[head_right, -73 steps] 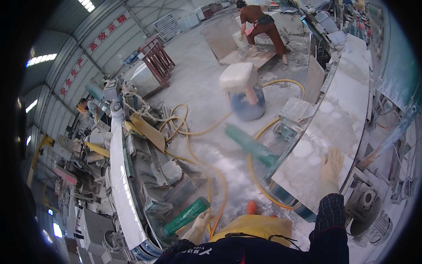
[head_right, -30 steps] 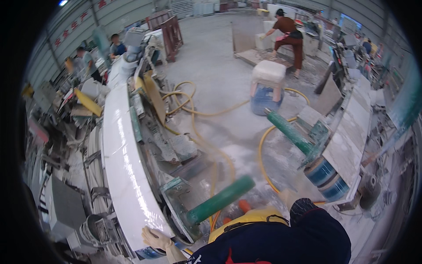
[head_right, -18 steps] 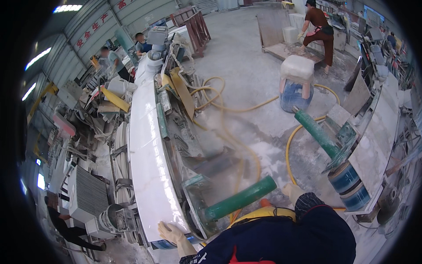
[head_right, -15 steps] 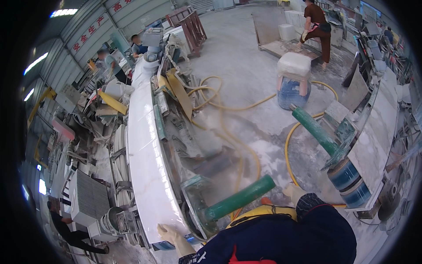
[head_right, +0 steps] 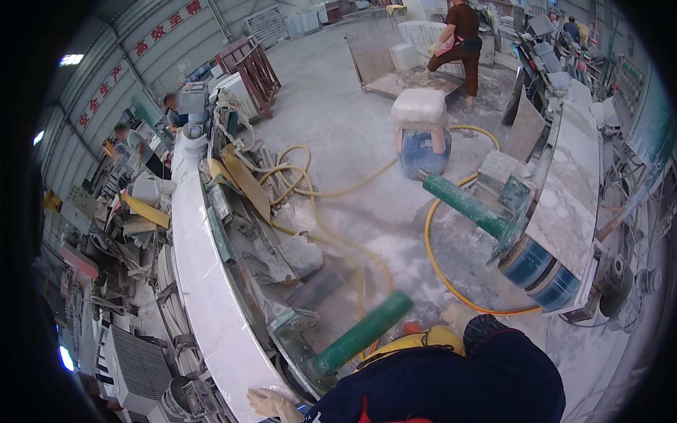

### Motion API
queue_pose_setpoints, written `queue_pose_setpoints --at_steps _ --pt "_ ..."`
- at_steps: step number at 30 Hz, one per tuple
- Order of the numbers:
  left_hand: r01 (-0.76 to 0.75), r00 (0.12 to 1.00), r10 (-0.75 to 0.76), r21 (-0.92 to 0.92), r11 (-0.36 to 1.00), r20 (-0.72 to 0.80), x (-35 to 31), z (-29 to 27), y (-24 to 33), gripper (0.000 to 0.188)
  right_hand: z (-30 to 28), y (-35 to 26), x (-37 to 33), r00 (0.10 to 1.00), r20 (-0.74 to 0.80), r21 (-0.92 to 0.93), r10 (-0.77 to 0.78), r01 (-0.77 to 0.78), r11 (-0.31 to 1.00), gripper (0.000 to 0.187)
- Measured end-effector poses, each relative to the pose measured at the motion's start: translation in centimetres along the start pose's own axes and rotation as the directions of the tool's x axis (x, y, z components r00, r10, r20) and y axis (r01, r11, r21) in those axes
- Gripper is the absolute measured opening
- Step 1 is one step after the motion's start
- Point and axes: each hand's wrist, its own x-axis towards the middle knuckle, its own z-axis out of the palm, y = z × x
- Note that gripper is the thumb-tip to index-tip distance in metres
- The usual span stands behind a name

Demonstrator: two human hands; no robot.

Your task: The person repeatedly wipes and rubs the surface of large white stone slabs with gloved hands, moving along the slab length and flipping sections to treat both sides. The worker handles multiple slabs in sequence, using a cloth or pad to clean or polish the surfaces.

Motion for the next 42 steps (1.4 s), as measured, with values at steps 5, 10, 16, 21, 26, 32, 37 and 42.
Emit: queue_pose_setpoints --at_steps 5,10,16,21,26,32,37,42 --pt "0.014 1.0 -0.014 -0.003 1.0 -0.014 -0.2 -0.1 -0.2 0.047 1.3 1.1 1.5 0.997 0.025 0.189 0.069 -0.072 0.979 0.046" --pt "0.007 1.0 -0.008 -0.028 1.0 -0.008 -0.3 0.5 -1.1 0.048 2.0 0.5 3.0 0.99 0.036 -0.195 -0.138 0.143 0.97 0.041" --pt "0.021 1.0 -0.021 -0.011 1.0 0.024 -0.6 0.3 -1.0 0.05 -2.3 -4.8 -1.9 0.996 0.039 0.055 0.079 -0.081 0.995 0.042" --pt "0.031 0.998 -0.031 -0.004 1.0 0.054 -1.1 -0.6 -0.9 0.05 -2.5 -5.1 -2.4 0.998 0.028 0.083 0.06 -0.062 0.995 0.042" --pt "0.022 1.0 -0.022 -0.047 0.999 0.002 -1.5 -0.5 -1.3 0.05 0.6 -1.9 0.8 0.991 0.056 -0.185 -0.12 0.129 0.974 0.041" --pt "0.035 0.999 -0.034 -0.089 0.995 0.014 -1.9 -0.9 -1.3 0.051 0.6 -2.4 1.6 0.996 0.064 -0.016 0.06 -0.06 0.998 0.042" --pt "0.056 0.998 -0.057 -0.107 0.993 -0.003 -2.3 -1.4 -1.0 0.051 -1.8 -3.4 -0.6 0.997 0.074 -0.056 -0.019 0.023 0.998 0.041" --pt "0.035 0.999 -0.033 -0.119 0.992 0.019 -2.7 -1.8 -1.1 0.047 -2.4 -3.9 -0.9 0.988 0.087 -0.135 -0.131 0.142 0.981 0.041"
